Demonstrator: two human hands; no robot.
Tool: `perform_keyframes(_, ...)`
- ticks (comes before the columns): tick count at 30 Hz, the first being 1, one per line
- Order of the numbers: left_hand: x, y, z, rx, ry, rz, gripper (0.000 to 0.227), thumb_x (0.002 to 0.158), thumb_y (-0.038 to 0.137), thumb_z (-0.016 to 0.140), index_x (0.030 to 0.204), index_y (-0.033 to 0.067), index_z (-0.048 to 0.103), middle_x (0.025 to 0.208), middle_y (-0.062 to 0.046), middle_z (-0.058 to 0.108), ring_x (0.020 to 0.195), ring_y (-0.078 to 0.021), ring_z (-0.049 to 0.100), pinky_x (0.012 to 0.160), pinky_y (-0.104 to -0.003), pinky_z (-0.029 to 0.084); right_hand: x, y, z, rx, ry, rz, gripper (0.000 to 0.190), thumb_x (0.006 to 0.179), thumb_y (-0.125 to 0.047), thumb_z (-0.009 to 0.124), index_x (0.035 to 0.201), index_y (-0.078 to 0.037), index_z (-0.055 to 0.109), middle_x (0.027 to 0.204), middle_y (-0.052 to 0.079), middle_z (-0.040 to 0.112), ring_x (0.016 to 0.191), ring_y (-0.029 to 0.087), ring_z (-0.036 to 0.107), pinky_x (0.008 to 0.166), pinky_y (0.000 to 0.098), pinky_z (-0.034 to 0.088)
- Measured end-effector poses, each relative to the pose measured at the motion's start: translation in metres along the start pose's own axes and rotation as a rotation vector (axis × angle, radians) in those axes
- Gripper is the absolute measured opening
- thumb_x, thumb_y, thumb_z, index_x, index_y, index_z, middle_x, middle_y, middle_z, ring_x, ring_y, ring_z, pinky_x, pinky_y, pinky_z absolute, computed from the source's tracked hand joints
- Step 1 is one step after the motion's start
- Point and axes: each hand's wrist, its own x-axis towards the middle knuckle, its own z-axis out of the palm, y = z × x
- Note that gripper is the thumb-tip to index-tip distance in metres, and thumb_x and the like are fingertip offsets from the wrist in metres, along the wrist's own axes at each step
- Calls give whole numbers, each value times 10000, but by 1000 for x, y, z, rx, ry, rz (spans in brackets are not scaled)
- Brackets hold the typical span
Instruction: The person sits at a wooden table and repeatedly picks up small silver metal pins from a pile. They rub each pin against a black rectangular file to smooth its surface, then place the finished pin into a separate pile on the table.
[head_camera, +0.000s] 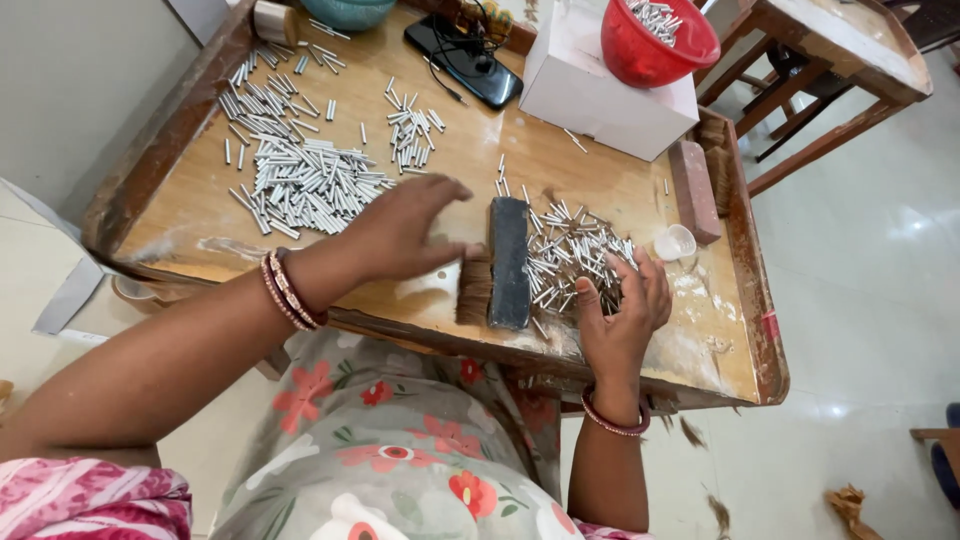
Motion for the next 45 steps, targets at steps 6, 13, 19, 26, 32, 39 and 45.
perform_keyframes(6,-20,36,19,-74,-250,90,995,545,428,944,1325,-28,528,1279,-215,602,1184,-412,562,960,-463,470,-7,-31,-17,351,65,13,378,1004,-407,743,1209,-93,700,1326,100,666,1353,294,572,1194,475,401)
perform_keyframes(13,-41,49,42,-104,-352,-121,785,740,395,840,1416,114,558,1366,-130,650,1322,-336,587,1106,-418,471,-20,-63,-17,289,-161,-155,241,907,-310,771,1082,-147,744,1182,30,749,1304,241,624,1269,510,261)
perform_keyframes(19,-57,85,70,-795,245,-191,812,994,393,662,1593,1,277,1659,-242,331,1623,-362,210,1294,-441,184,-25,-78,-11,197,-244,-152,197,859,-225,804,1000,-119,716,1160,51,707,1258,281,620,1224,516,238)
perform_keyframes(26,-56,79,75,-1070,362,-144,721,1102,463,416,1604,-17,226,1678,-176,252,1642,-293,140,1336,-407,69,-28,-105,-16,58,-283,-228,374,985,-325,652,1310,-139,641,1451,131,530,1444,337,390,1247,549,140)
perform_keyframes(32,-48,75,78,-1147,333,-117,746,1106,517,348,1604,-23,219,1668,-170,264,1628,-287,162,1334,-412,100,-38,-120,0,-218,-342,-401,522,1071,-360,499,1547,-149,540,1703,233,156,1581,396,8,1231,602,-105)
perform_keyframes(39,-46,68,74,-1149,280,-99,750,1103,548,339,1586,-18,243,1649,-169,291,1610,-272,204,1331,-405,112,-26,-117,-5,-133,-290,-388,498,961,-312,650,1409,-97,624,1604,214,384,1515,378,266,1227,577,70)
perform_keyframes(45,-62,83,76,-1279,450,-157,735,1125,577,316,1576,-2,284,1637,-196,314,1629,-272,210,1361,-397,104,-26,-110,10,144,-228,-287,397,861,-126,810,1231,-71,677,1472,169,552,1317,343,548,1101,455,403)
